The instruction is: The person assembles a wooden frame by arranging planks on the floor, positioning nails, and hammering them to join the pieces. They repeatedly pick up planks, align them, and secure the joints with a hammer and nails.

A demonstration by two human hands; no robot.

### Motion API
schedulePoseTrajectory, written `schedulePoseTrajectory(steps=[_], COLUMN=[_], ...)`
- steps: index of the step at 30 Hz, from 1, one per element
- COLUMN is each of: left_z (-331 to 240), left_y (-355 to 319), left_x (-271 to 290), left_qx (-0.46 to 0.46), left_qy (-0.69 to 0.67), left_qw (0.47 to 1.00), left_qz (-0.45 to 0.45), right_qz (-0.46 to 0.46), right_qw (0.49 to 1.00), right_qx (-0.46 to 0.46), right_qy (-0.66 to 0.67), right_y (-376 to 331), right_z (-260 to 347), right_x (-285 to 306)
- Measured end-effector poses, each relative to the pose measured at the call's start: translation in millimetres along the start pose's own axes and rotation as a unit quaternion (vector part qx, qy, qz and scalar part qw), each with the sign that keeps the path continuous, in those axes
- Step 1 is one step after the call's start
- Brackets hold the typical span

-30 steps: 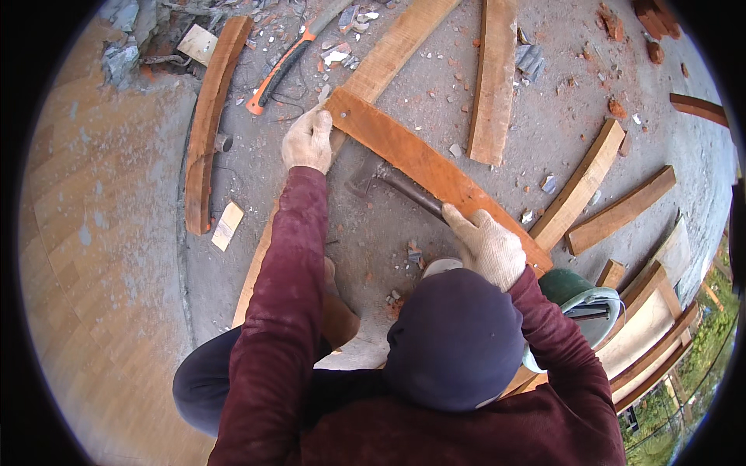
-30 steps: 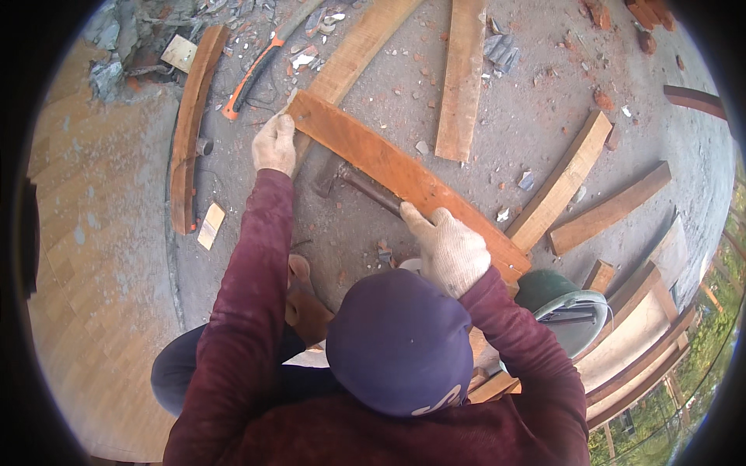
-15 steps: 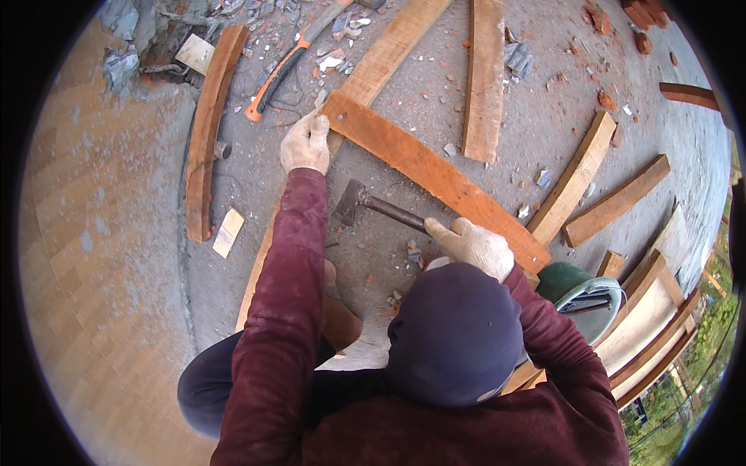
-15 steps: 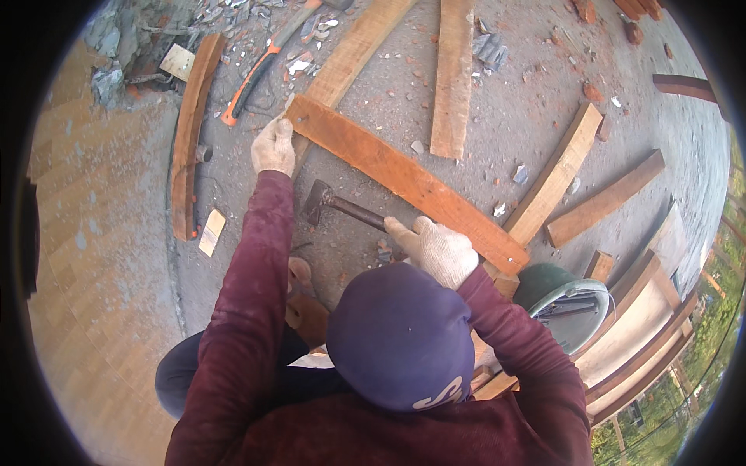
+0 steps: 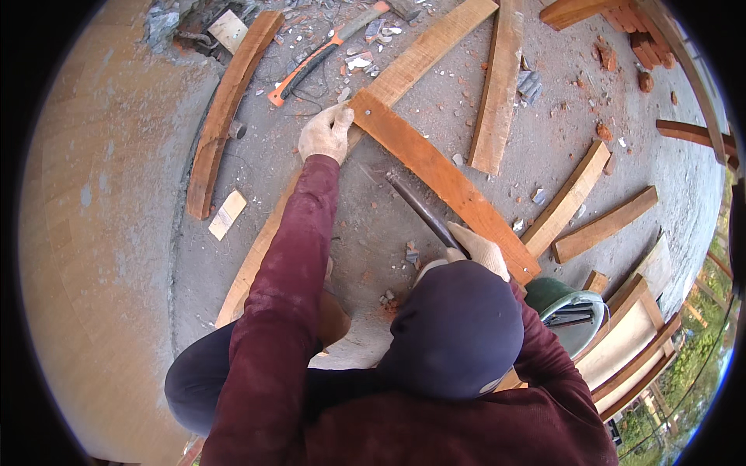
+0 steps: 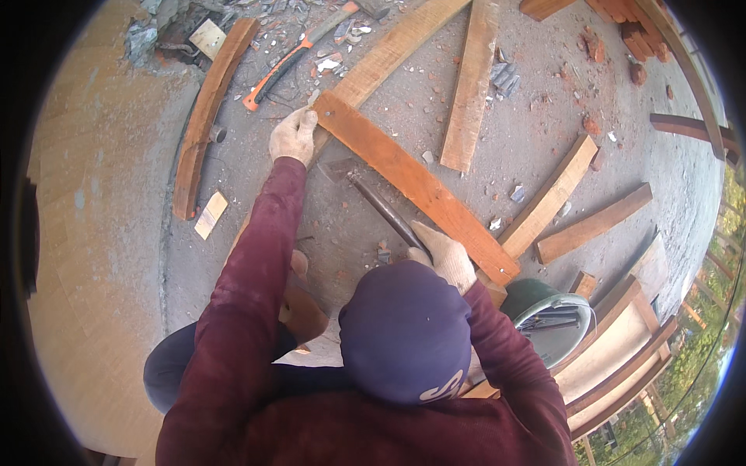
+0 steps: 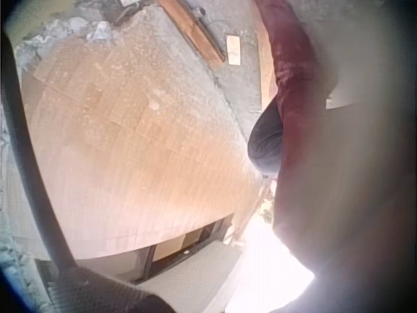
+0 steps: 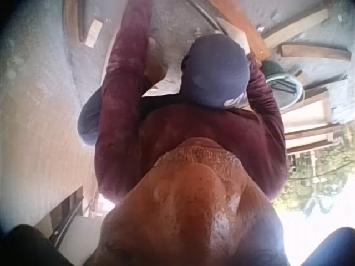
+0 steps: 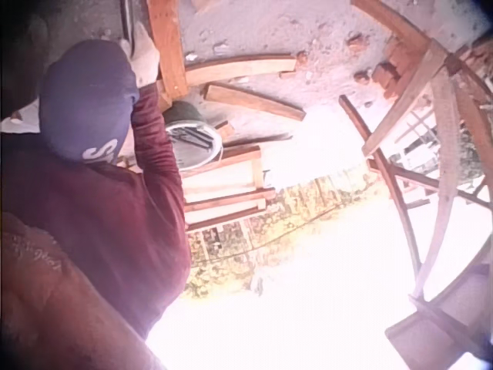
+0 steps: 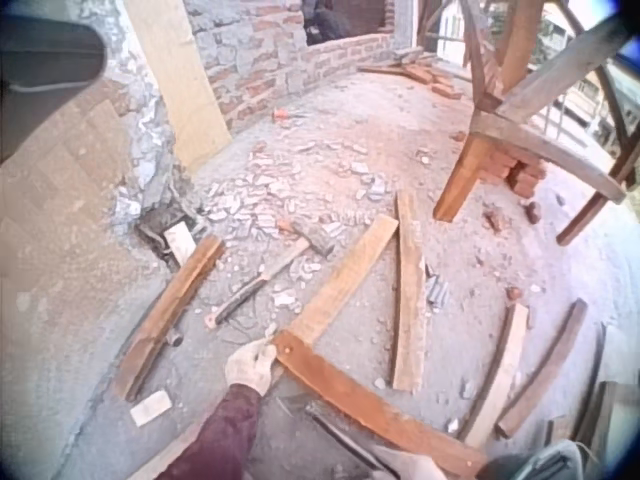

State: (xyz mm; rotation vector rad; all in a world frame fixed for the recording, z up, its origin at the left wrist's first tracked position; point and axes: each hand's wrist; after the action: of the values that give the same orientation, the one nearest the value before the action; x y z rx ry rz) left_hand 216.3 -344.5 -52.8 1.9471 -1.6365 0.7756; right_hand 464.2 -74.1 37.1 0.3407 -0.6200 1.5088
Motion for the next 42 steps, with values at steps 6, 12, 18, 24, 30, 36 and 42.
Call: schedulePoseTrajectory(steps=[6, 12, 18, 24, 30, 36, 42], left_z=[-23, -99, -106, -96, -99, -96, -99], left_y=[-49, -177, -178, -174, -175, -172, -177], left_x=[12, -26, -44, -56, -48, -56, -52], left_qx=[-0.16, -0.445, -0.426, -0.423, -0.408, -0.42, -0.423], left_qy=[0.034, -0.001, 0.091, 0.056, 0.063, 0.036, 0.04], left_qw=[0.963, 0.895, 0.896, 0.904, 0.906, 0.905, 0.904], left_qz=[-0.213, 0.009, 0.079, 0.031, 0.094, 0.06, 0.052], right_qz=[0.03, 0.006, -0.009, 0.026, -0.026, -0.036, -0.019], right_qw=[0.997, 0.977, 0.954, 0.935, 0.951, 0.919, 0.955], right_qx=[-0.019, 0.154, 0.248, 0.231, 0.235, 0.307, 0.209], right_qy=[-0.065, -0.147, -0.17, -0.269, 0.2, -0.244, -0.21], right_y=[36, 133, 171, 202, 177, 197, 180], right_z=[41, 29, 24, -13, 101, 10, 19], right_x=[64, 68, 63, 53, 53, 62, 68])
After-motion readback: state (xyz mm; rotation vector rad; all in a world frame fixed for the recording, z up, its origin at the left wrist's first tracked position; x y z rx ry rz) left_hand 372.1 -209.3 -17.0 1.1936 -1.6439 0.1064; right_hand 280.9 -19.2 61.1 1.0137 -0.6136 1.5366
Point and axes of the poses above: each hand's wrist, its own y-axis towards the middle knuckle, its own x-axis out of the back of the hand, z = x × y, and after that the axes turned 11 degrees about -z, right-handed
